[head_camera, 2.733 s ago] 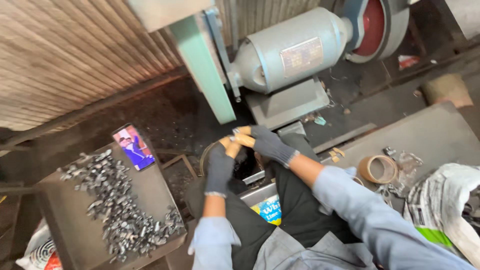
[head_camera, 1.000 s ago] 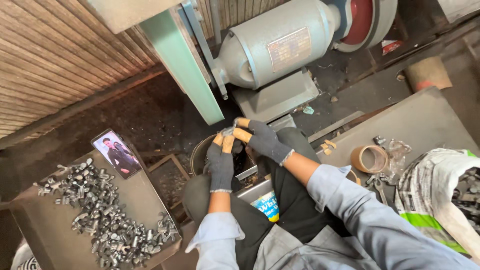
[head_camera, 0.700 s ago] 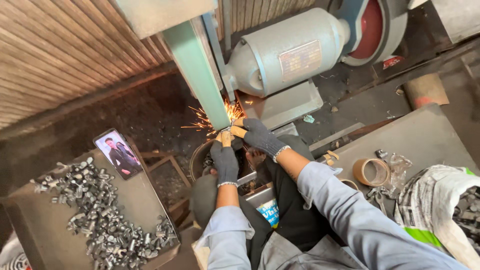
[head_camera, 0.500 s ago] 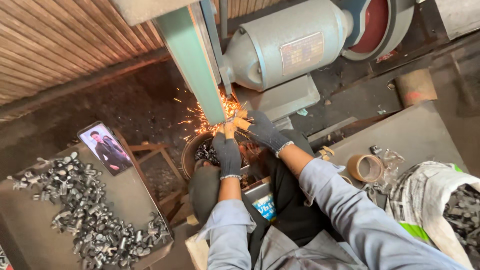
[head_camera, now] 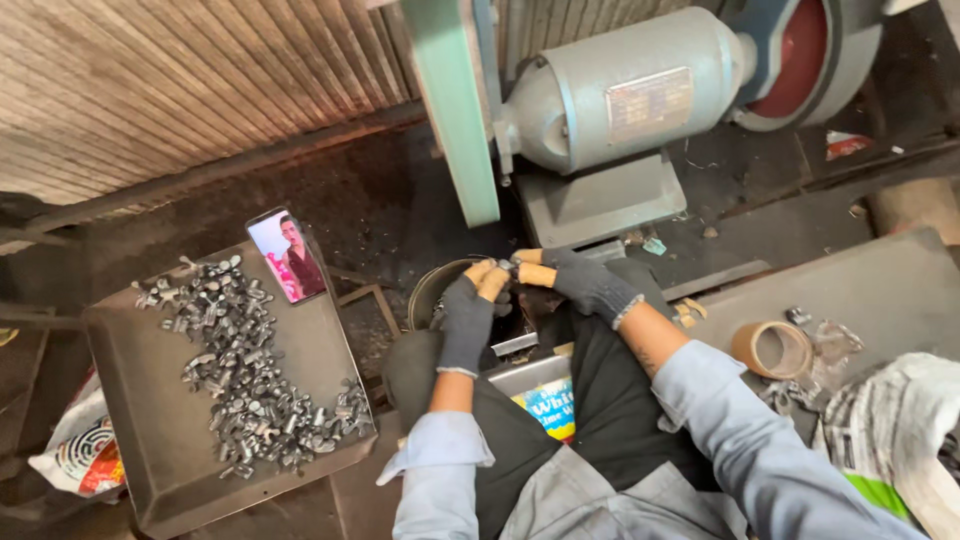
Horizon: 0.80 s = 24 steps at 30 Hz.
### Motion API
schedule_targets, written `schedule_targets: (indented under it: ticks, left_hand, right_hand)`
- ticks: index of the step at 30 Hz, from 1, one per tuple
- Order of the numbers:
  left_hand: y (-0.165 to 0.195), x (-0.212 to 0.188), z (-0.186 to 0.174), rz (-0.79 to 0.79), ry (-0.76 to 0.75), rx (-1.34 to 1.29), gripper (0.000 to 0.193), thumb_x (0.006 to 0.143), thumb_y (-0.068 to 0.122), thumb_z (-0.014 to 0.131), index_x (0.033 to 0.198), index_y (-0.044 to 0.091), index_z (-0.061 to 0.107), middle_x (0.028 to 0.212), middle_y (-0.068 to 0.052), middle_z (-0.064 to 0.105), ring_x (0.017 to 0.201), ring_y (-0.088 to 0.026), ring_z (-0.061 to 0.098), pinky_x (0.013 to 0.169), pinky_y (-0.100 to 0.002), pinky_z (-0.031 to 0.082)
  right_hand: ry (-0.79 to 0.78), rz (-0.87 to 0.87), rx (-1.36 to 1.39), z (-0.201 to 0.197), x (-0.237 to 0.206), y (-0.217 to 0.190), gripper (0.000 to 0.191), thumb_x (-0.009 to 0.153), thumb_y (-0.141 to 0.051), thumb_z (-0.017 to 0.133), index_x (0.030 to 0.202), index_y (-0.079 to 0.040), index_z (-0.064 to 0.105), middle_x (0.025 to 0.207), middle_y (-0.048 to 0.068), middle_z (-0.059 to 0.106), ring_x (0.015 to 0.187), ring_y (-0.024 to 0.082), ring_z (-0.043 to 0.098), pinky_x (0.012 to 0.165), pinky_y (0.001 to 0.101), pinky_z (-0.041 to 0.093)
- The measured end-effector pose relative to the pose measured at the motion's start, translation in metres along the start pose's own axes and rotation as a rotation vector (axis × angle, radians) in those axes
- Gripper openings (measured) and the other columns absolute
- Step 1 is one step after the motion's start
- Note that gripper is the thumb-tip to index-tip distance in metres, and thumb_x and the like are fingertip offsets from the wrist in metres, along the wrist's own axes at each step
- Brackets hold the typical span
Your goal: The person sits at a bench grinder and grinds small metal workpieces one at a time, holding each piece against the spinning wheel with both gloved hands as sparks fly. Finished pieces are placed onto a metal tray holding a pile of similar ground parts.
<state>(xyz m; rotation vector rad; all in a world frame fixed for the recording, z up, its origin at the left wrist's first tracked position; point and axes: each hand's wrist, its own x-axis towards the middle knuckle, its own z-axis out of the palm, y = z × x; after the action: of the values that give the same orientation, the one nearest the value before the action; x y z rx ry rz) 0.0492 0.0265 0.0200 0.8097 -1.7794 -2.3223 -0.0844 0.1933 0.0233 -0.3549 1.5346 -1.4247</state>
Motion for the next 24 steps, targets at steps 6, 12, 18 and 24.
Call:
schedule_targets:
  ticks: [6, 12, 18, 24]
  left_hand:
    - [-0.005, 0.039, 0.001, 0.02, -0.084, -0.026, 0.025, 0.101, 0.019, 0.061, 0.114, -0.001, 0.066, 0.088, -0.003, 0.064, 0.072, -0.009, 0.059, 0.063, -0.025, 0.051]
    - [-0.016, 0.058, 0.005, 0.087, 0.068, -0.002, 0.027, 0.105, 0.026, 0.056, 0.105, 0.002, 0.068, 0.079, 0.001, 0.059, 0.063, -0.006, 0.056, 0.055, -0.023, 0.049]
    - [-0.022, 0.065, 0.016, 0.092, -0.012, -0.058, 0.028, 0.103, 0.026, 0.059, 0.109, 0.0, 0.068, 0.078, 0.002, 0.058, 0.064, -0.007, 0.054, 0.055, -0.023, 0.046]
    - [-0.005, 0.064, 0.024, 0.224, 0.137, 0.188, 0.029, 0.1, 0.027, 0.064, 0.109, 0.001, 0.072, 0.086, -0.003, 0.07, 0.073, -0.014, 0.06, 0.065, -0.033, 0.051]
  right_hand:
    - [0.126, -0.277, -0.063, 0.019, 0.022, -0.026, 0.024, 0.099, -0.023, 0.064, 0.108, -0.003, 0.074, 0.095, -0.002, 0.074, 0.085, 0.005, 0.062, 0.075, 0.0245, 0.053]
    - [0.293, -0.169, -0.133, 0.028, 0.053, -0.019, 0.031, 0.104, -0.024, 0.067, 0.097, 0.005, 0.074, 0.081, 0.003, 0.067, 0.076, 0.01, 0.055, 0.066, 0.0304, 0.045]
    - [0.339, -0.308, -0.045, 0.012, 0.045, -0.014, 0.027, 0.098, -0.025, 0.064, 0.105, 0.001, 0.073, 0.092, -0.001, 0.073, 0.087, 0.008, 0.063, 0.078, 0.0265, 0.053]
    - [0.292, -0.277, 0.053, 0.019, 0.044, -0.02, 0.029, 0.1, -0.025, 0.068, 0.108, 0.003, 0.071, 0.095, 0.003, 0.073, 0.087, 0.014, 0.065, 0.077, 0.0314, 0.053]
